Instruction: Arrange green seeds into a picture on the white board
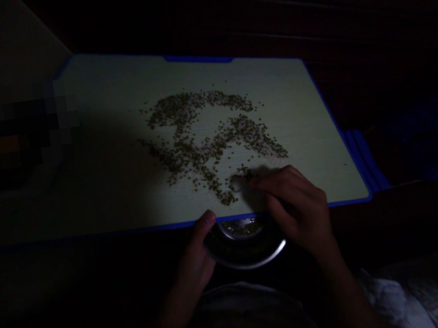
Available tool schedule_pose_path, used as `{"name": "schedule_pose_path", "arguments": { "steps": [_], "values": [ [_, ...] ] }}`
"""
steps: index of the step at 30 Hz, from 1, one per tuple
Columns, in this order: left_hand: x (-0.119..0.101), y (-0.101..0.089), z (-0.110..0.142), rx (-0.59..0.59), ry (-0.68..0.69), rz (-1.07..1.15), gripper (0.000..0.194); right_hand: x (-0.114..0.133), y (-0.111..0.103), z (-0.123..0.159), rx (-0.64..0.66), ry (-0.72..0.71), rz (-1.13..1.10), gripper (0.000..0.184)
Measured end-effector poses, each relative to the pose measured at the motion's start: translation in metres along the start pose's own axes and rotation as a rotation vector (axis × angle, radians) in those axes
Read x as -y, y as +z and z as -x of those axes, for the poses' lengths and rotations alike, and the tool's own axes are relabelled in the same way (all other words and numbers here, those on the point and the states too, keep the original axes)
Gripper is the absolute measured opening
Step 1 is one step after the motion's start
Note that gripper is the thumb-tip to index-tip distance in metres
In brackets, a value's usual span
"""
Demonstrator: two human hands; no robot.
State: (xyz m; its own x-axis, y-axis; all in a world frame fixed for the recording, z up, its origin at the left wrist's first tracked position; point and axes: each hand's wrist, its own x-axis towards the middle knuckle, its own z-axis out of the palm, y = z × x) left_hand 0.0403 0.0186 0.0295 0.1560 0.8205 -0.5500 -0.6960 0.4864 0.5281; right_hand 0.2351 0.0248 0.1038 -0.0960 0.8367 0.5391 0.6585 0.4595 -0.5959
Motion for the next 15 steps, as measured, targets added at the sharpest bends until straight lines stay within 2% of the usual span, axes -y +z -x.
{"name": "schedule_pose_path", "arguments": {
  "steps": [4,8,12,15],
  "values": [
    [0.0,0.0,0.0,0.002,0.025,0.002,0.074,-0.007,-0.006,-0.012,0.068,-0.036,-0.08,0.027],
    [0.0,0.0,0.002,-0.002,0.005,0.008,0.075,-0.014,-0.009,-0.016,0.12,0.008,-0.144,0.026],
    [-0.001,0.0,0.004,0.006,0.053,-0.012,0.072,-0.016,-0.008,-0.012,0.124,0.081,-0.158,0.023],
    [-0.002,0.001,0.005,0.023,0.056,-0.011,0.074,-0.015,-0.007,-0.011,0.117,0.084,-0.137,0.023]
  ]
}}
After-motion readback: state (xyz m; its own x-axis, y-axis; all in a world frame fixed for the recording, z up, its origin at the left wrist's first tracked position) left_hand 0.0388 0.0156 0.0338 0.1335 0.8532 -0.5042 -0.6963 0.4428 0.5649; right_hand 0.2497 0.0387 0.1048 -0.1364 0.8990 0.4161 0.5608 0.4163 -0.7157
